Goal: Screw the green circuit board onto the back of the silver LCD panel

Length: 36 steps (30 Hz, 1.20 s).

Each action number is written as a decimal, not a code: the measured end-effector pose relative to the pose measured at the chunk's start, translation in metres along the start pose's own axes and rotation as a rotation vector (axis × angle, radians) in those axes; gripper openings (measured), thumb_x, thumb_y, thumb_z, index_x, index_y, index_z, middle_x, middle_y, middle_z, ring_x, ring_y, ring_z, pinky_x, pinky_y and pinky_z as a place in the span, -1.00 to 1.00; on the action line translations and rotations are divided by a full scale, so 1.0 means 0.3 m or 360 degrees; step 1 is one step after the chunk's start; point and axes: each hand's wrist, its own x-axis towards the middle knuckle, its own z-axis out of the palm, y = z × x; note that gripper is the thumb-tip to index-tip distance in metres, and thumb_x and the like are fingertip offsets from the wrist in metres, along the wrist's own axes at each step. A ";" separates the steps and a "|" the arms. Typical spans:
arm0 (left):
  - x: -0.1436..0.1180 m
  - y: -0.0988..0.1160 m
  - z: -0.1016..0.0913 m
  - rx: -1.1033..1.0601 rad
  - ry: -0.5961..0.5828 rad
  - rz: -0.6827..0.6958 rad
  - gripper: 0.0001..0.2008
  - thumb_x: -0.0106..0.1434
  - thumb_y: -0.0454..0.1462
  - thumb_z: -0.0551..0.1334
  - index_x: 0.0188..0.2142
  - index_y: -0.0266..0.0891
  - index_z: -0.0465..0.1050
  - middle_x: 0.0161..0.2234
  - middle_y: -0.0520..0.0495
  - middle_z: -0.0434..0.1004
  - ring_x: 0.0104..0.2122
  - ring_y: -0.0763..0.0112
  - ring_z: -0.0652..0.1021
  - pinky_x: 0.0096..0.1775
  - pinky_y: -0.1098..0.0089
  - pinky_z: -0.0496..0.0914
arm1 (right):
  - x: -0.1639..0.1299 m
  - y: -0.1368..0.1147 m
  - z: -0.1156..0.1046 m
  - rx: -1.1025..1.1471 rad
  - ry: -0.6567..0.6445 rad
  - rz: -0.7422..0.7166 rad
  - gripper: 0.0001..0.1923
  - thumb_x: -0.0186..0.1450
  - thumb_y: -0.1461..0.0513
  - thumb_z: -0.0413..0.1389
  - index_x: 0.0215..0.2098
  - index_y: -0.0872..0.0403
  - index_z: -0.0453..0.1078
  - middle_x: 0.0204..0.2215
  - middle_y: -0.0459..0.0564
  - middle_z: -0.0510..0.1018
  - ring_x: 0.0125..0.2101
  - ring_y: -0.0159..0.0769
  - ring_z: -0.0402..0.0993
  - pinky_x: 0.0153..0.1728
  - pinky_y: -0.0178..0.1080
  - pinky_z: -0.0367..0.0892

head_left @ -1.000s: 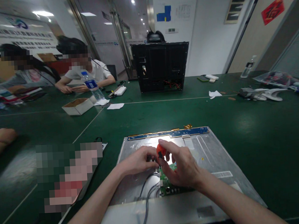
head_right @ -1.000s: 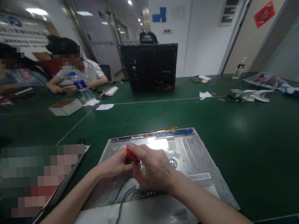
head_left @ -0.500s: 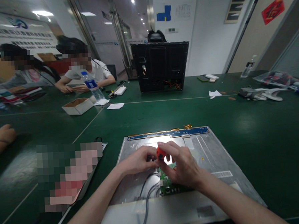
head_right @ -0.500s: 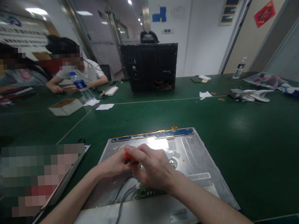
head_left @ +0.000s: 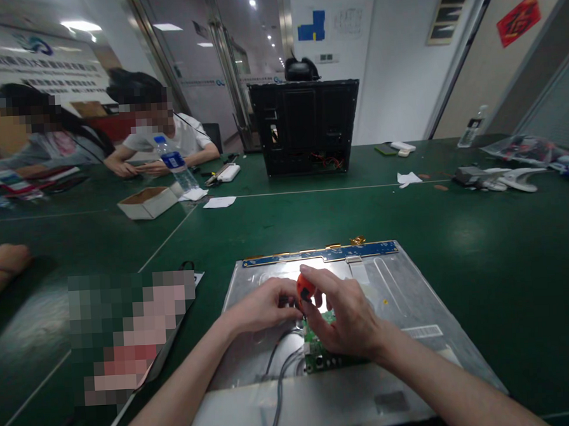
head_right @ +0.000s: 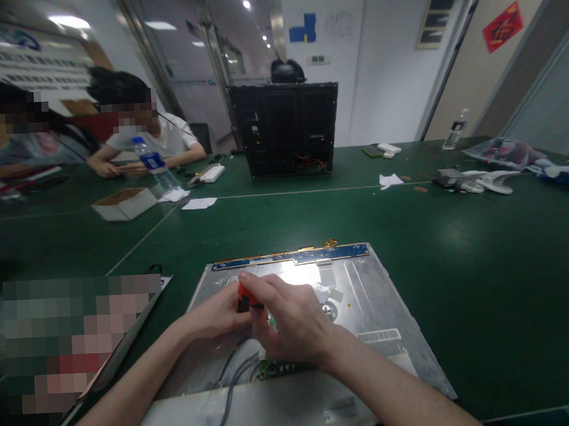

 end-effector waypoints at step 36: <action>-0.001 0.009 -0.002 0.0015 -0.0023 -0.0005 -0.81 0.12 -0.41 0.26 -0.25 -0.25 0.56 -0.36 0.03 0.52 -0.38 0.38 0.44 -0.30 0.45 0.33 | 0.010 -0.007 -0.002 -0.0051 -0.0035 -0.0010 -0.43 0.36 0.34 -0.03 0.30 0.06 -0.06 -0.31 0.00 0.51 -0.51 -0.36 0.38 -0.61 -0.33 0.30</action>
